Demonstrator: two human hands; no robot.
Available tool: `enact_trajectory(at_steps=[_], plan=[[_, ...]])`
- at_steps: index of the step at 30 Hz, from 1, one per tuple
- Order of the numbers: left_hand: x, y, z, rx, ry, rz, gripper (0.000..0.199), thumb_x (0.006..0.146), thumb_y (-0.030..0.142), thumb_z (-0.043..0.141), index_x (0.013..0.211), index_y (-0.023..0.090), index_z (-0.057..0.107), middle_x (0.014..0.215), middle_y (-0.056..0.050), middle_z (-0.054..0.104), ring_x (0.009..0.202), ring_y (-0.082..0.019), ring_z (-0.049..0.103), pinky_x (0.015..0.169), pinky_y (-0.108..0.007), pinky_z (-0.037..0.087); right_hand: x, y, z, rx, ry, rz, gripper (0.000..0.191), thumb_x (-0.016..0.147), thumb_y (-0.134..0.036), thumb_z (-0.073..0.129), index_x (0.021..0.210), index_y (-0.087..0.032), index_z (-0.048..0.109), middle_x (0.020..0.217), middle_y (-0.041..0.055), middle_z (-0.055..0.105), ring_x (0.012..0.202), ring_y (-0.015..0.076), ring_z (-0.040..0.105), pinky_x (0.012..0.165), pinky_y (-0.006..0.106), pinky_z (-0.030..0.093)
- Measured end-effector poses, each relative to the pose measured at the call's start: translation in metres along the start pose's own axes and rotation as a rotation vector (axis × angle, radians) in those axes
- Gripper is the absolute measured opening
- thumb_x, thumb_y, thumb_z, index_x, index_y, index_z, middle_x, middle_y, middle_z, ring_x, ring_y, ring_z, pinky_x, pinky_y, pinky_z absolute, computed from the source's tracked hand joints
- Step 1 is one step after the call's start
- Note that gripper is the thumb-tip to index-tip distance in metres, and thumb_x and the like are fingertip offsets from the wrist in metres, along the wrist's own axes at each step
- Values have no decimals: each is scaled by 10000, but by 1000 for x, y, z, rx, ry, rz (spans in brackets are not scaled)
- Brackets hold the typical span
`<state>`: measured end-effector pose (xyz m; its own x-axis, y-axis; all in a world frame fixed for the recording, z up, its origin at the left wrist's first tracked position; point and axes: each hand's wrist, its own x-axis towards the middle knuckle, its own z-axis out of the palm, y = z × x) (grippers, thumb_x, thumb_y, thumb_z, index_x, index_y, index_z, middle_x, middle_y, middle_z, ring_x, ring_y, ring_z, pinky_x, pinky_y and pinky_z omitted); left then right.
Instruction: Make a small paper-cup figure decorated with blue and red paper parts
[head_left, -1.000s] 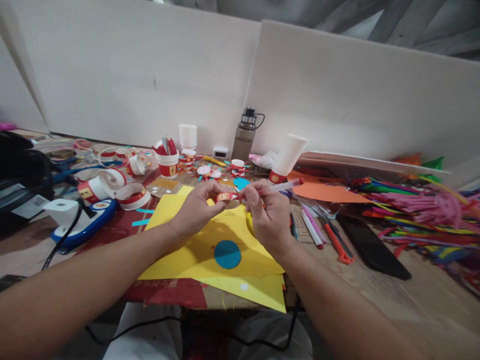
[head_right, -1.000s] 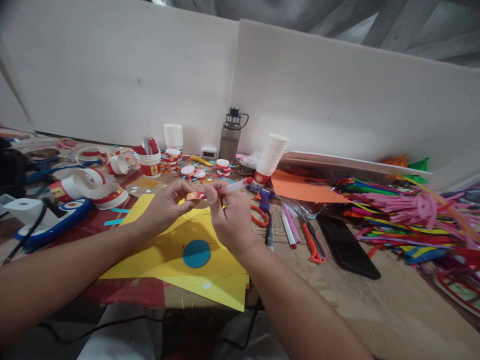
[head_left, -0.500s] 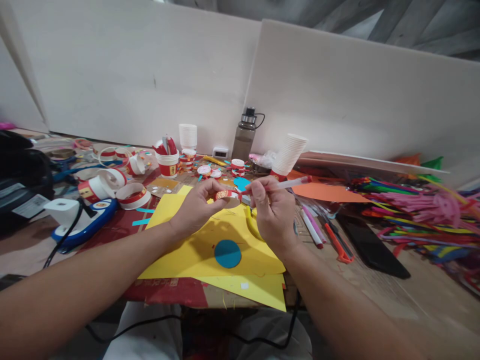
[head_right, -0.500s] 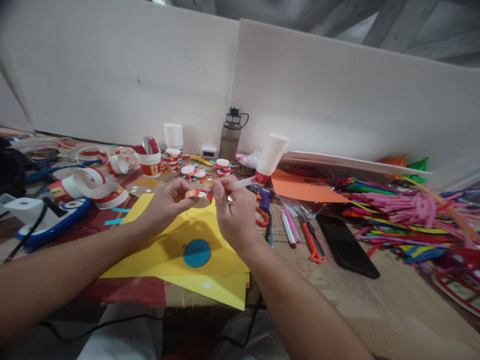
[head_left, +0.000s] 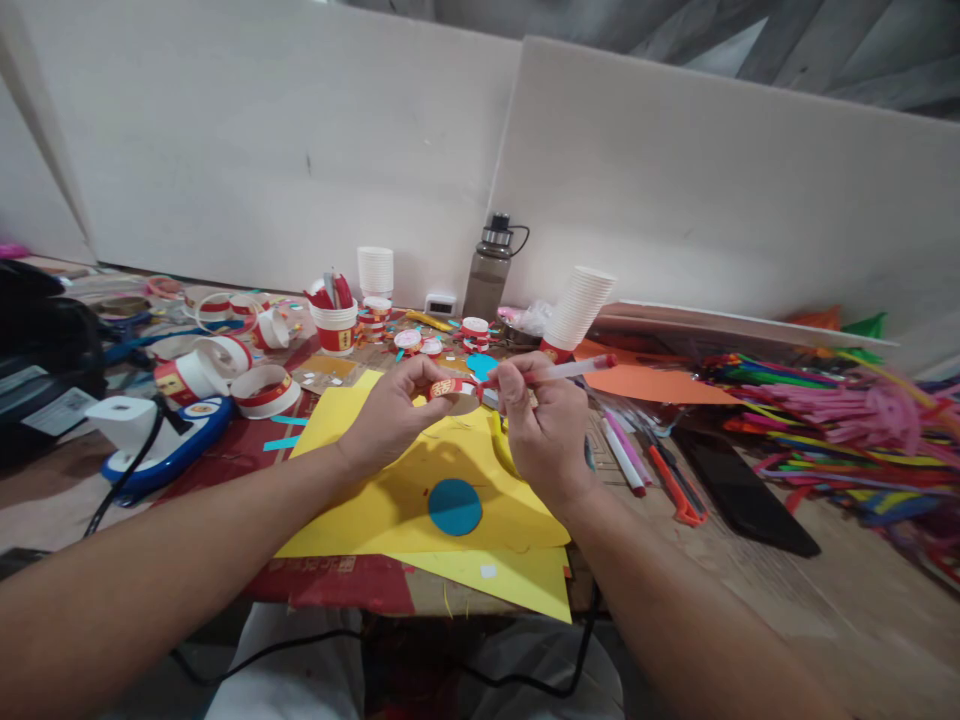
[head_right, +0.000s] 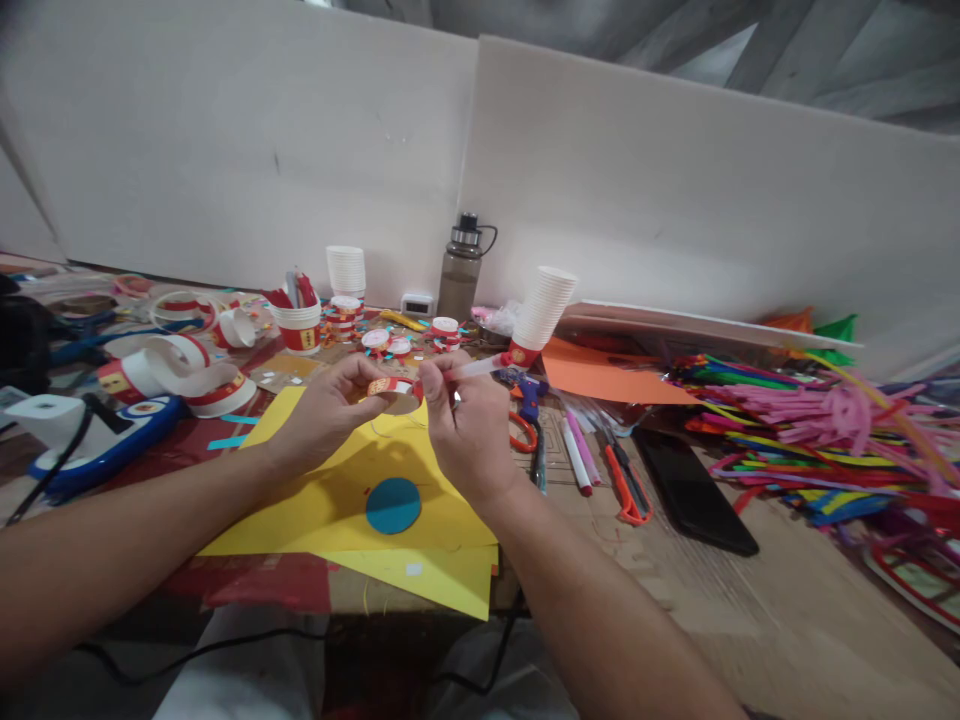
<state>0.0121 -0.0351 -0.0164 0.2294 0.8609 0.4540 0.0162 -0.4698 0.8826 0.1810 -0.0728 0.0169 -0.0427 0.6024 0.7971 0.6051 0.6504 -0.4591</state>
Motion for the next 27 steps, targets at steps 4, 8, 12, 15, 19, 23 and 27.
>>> enact_trajectory(at_steps=[4,8,12,15,19,23,27], plan=[[0,0,0,24,6,5,118,780,273,666,781,191,581,781,-5,628,749,-138,561,713,-268,428,1,-1,0,7,-11,8,259,963,-348,473,786,-200,589,621,-19,593,551,104,520,577,253,395],[0,-2,-1,29,9,1,128,773,284,677,791,189,592,824,-19,649,795,-154,586,745,-282,443,1,-2,-1,63,-19,65,304,961,-375,473,741,-196,583,602,-19,578,539,102,504,554,250,382],[1,-5,-1,9,6,-15,118,772,273,670,792,193,585,800,-8,635,773,-144,571,732,-272,435,0,1,-1,136,-7,134,329,957,-410,477,737,-192,589,594,-21,556,533,99,480,533,244,364],[2,-8,-1,-2,8,-41,128,775,282,665,800,191,578,778,1,618,744,-132,550,706,-261,418,2,4,-1,167,21,166,325,955,-426,478,760,-193,593,593,-27,532,536,99,466,538,244,363],[5,-13,1,-108,52,-149,197,738,308,693,817,181,564,772,7,620,703,-122,545,656,-247,397,9,9,-2,178,80,158,269,951,-412,486,840,-198,605,676,-16,565,621,116,518,612,255,411],[9,-14,0,-296,123,-288,271,648,296,743,785,170,546,716,21,601,645,-104,532,611,-228,391,15,28,-8,58,72,113,156,925,-306,516,913,-207,637,912,26,657,863,159,581,792,299,444],[11,-12,-1,-375,144,-366,283,611,301,753,748,166,545,704,26,587,624,-91,529,589,-218,406,9,55,-23,-172,-103,128,168,882,-217,512,955,-199,663,973,51,661,922,195,569,826,331,424]])
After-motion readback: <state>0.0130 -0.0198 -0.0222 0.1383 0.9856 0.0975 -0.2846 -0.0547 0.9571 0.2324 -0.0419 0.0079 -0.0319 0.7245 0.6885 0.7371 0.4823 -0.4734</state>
